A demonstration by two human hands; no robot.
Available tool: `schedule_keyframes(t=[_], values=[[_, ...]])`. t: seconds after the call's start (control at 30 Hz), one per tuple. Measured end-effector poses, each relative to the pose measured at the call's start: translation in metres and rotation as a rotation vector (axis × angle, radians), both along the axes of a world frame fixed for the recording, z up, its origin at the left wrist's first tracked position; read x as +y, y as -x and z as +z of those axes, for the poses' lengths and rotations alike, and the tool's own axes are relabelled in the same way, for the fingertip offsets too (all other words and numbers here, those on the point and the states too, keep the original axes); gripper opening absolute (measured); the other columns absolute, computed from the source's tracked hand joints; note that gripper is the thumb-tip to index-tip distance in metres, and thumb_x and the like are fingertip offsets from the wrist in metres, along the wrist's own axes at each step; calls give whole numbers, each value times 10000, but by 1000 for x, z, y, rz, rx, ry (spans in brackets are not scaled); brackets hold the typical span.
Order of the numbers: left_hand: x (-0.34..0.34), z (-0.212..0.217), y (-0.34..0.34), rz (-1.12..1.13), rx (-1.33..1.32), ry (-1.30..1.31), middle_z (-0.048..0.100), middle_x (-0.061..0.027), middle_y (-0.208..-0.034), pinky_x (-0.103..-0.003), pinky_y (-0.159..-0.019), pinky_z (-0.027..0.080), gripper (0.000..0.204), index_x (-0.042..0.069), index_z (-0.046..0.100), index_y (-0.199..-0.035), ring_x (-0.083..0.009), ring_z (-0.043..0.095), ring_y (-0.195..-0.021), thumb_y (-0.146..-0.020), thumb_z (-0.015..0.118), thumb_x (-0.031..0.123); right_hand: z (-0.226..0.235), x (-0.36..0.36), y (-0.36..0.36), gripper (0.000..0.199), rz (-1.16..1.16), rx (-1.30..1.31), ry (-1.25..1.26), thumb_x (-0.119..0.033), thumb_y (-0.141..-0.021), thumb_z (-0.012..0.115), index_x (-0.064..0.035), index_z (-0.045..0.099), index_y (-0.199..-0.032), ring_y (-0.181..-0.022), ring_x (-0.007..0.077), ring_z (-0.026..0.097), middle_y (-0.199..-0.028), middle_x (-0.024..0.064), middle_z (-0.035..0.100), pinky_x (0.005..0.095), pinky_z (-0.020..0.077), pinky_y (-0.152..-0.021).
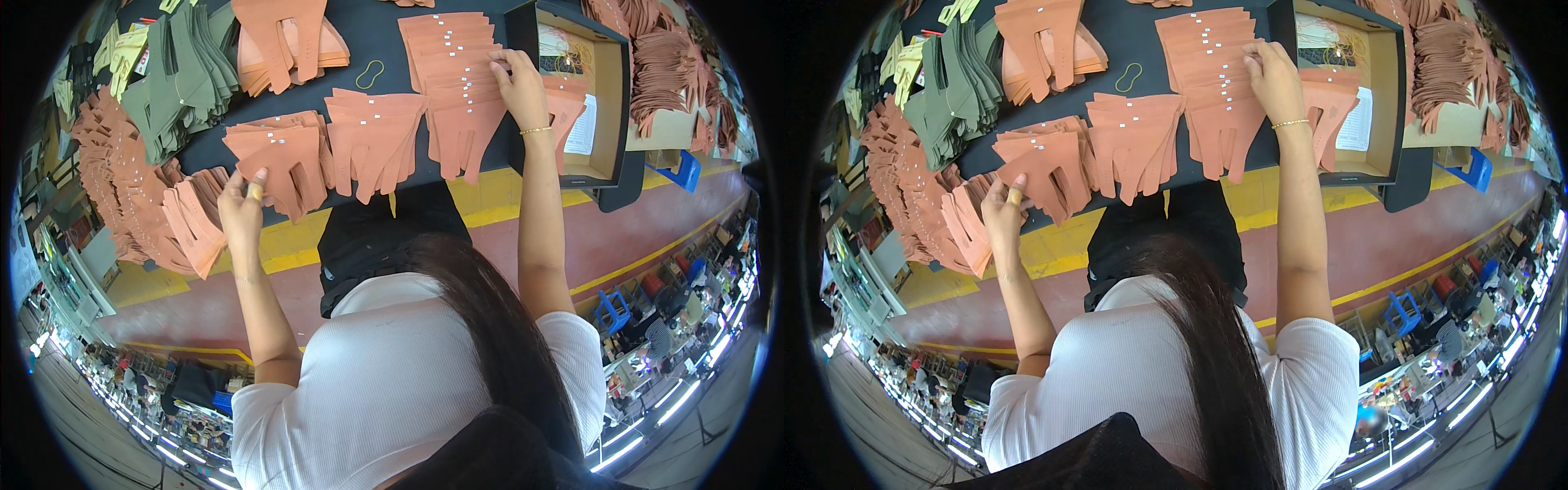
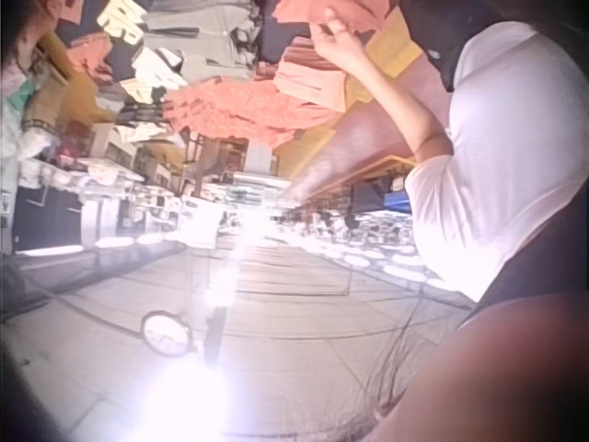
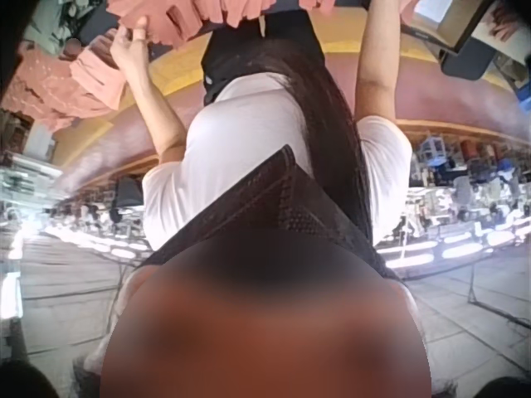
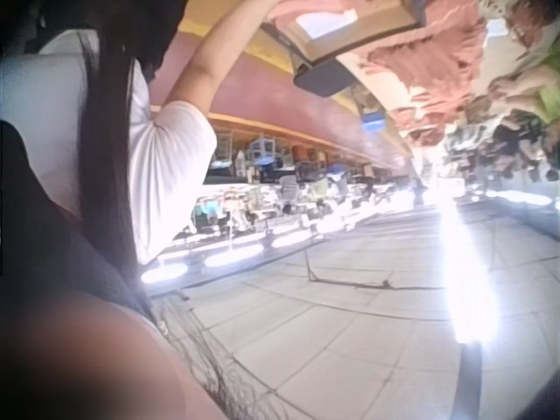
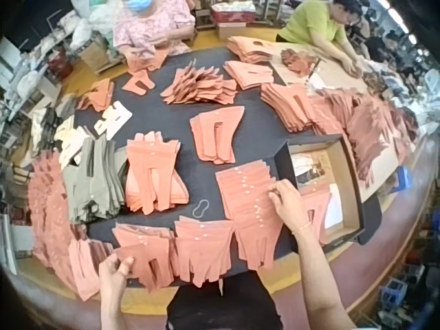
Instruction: The person repeatedly picks up pink fabric pieces from a table, aligns them, and stacks them into neat piles. The person occasionally moves stacks to different positions on the table and continues stacking more pieces.
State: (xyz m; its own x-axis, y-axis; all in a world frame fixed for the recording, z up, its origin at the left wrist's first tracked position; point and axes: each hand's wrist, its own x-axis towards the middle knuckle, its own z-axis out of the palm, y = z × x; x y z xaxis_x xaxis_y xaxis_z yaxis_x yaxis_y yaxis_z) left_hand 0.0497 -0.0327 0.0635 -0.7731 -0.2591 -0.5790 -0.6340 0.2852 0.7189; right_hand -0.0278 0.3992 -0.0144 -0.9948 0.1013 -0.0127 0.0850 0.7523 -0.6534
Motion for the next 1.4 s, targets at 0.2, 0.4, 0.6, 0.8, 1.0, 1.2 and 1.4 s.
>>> schedule_keyframes(t=[0.2, 0.4, 0.6, 0.8, 1.0, 1.2, 1.4], values=[[51, 51, -4, -190, -30, -326, 657, -26, -797, -210, -555, 499, 149, 3, 663, -1014, -67, 615, -676, -901, 675, 99, 4, 0, 2, 156, 6, 28, -31, -88, -898, 609, -32, 655, -1036, -933, 317, 642, -1041, 135, 646, 386, 513, -814], [86, -49, 18, -322, -143, -163, 667, -72, -797, -254, -534, 466, 242, -15, 645, -1107, -121, 641, -661, -902, 656, 114, 10, 3, 0, 151, 5, 74, -35, -84, -907, 595, -34, 655, -1037, -960, 337, 633, -1047, 136, 648, 388, 511, -828], [97, -120, 17, -499, 108, 298, 666, -195, -874, -395, -702, 521, 271, -5, 623, -1141, -313, 657, -848, -884, 621, 82, 17, 11, -3, 178, 19, 106, -69, -79, -933, 570, -39, 650, -1088, -814, 256, 627, -965, 112, 638, 331, 501, -745], [113, -92, 19, -623, 127, 501, 600, -242, -1104, -460, -781, 538, 531, 121, 453, -1358, -393, 644, -953, -857, 623, 73, 17, 9, -9, 186, 31, 81, -73, -64, -942, 543, -40, 645, -1096, -828, 265, 628, -961, 123, 632, 332, 500, -747], [125, -77, 26, -716, 167, 691, 441, -234, -1339, -458, -727, 572, 653, 157, 382, -1410, -417, 642, -948, -824, 660, 76, 13, 9, -14, 205, 50, 66, -92, -29, -943, 515, -36, 640, -1106, -880, 276, 645, -980, 136, 633, 353, 507, -772], [141, -70, 25, -755, 254, 641, 403, -247, -1369, -457, -764, 565, 647, 150, 449, -1379, -408, 627, -1006, -789, 700, 63, 6, 9, -21, 227, 52, 33, -20, 17, -901, 514, -39, 642, -1080, -927, 338, 633, -1007, 144, 638, 394, 516, -801], [156, -74, 18, -819, 292, 554, 390, -254, -1386, -466, -845, 528, 641, 115, 486, -1362, -414, 589, -1059, -767, 712, 38, 1, 6, -32, 213, 101, 12, -56, 19, -901, 526, -27, 630, -1081, -958, 347, 629, -1014, 146, 642, 386, 515, -820]])
